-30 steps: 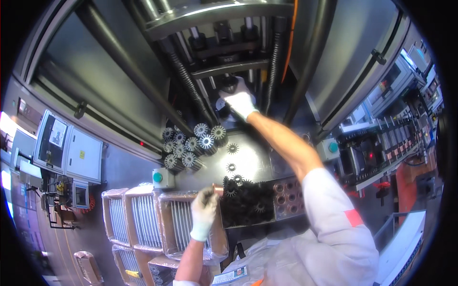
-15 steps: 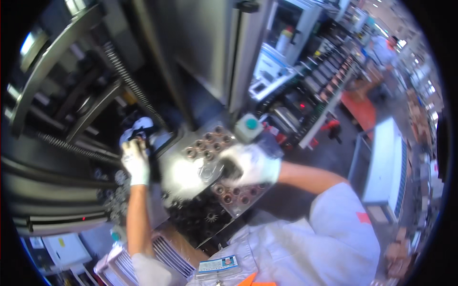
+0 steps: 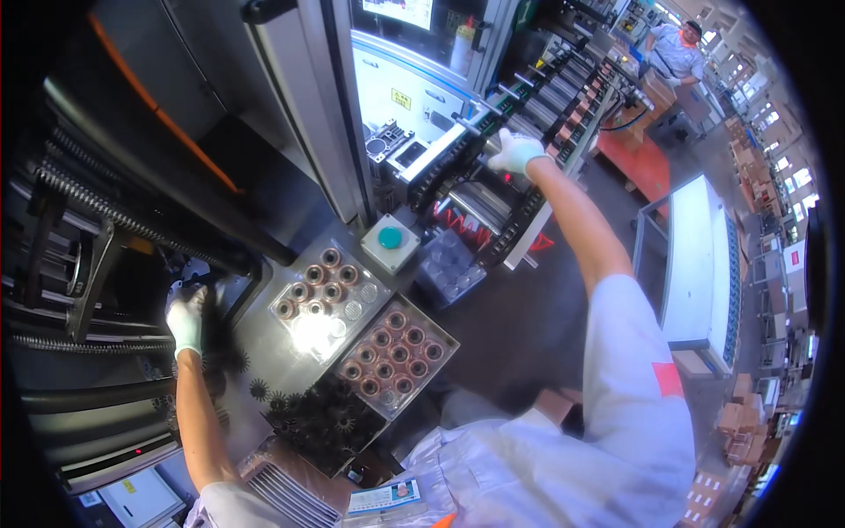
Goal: The person places metal components into a press machine, operates the press, and then organizes the assembled rotors into a storage rack.
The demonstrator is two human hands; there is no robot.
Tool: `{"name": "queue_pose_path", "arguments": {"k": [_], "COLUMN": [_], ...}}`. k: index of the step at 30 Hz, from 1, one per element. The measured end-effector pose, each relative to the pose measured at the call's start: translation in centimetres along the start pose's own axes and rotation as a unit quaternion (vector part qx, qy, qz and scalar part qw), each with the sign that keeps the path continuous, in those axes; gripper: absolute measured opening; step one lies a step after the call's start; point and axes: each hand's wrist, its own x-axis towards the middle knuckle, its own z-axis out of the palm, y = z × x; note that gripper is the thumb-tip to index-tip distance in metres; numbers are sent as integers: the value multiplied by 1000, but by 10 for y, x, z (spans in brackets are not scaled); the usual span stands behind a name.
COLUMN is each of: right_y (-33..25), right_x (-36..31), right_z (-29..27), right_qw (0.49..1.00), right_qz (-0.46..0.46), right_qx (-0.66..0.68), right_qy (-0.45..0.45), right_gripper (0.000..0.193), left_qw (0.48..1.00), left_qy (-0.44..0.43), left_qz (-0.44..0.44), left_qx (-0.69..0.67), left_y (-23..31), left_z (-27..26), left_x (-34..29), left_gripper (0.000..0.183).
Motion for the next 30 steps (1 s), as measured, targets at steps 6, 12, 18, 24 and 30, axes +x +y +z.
{"name": "queue_pose_path", "arguments": {"k": [6, 12, 18, 24, 30], "right_y": [-10, -66, -300, -446, -474], "right_x": [-24, -154, -266, -252, -253], "right_z": [4, 55, 97, 151, 159], "right_qw": [987, 883, 750, 757, 744], "right_qz": [-114, -329, -609, -637, -667], "right_qx": [0, 251, 256, 145, 29], "right_qy": [113, 221, 21, 20, 4], "right_gripper": [82, 42, 37, 50, 27], "left_qw": [973, 951, 962, 980, 983], "left_qy": [-36, -6, -29, 164, 55], "left_qz": [11, 206, 114, 14, -124], "left_qx": [229, 228, 246, 114, 121], "left_y": [33, 2, -1, -1, -156], "left_z": [8, -3, -10, -132, -183], "left_x": [-44, -35, -46, -181, -341], "left_gripper": [57, 44, 38, 45, 43]}}
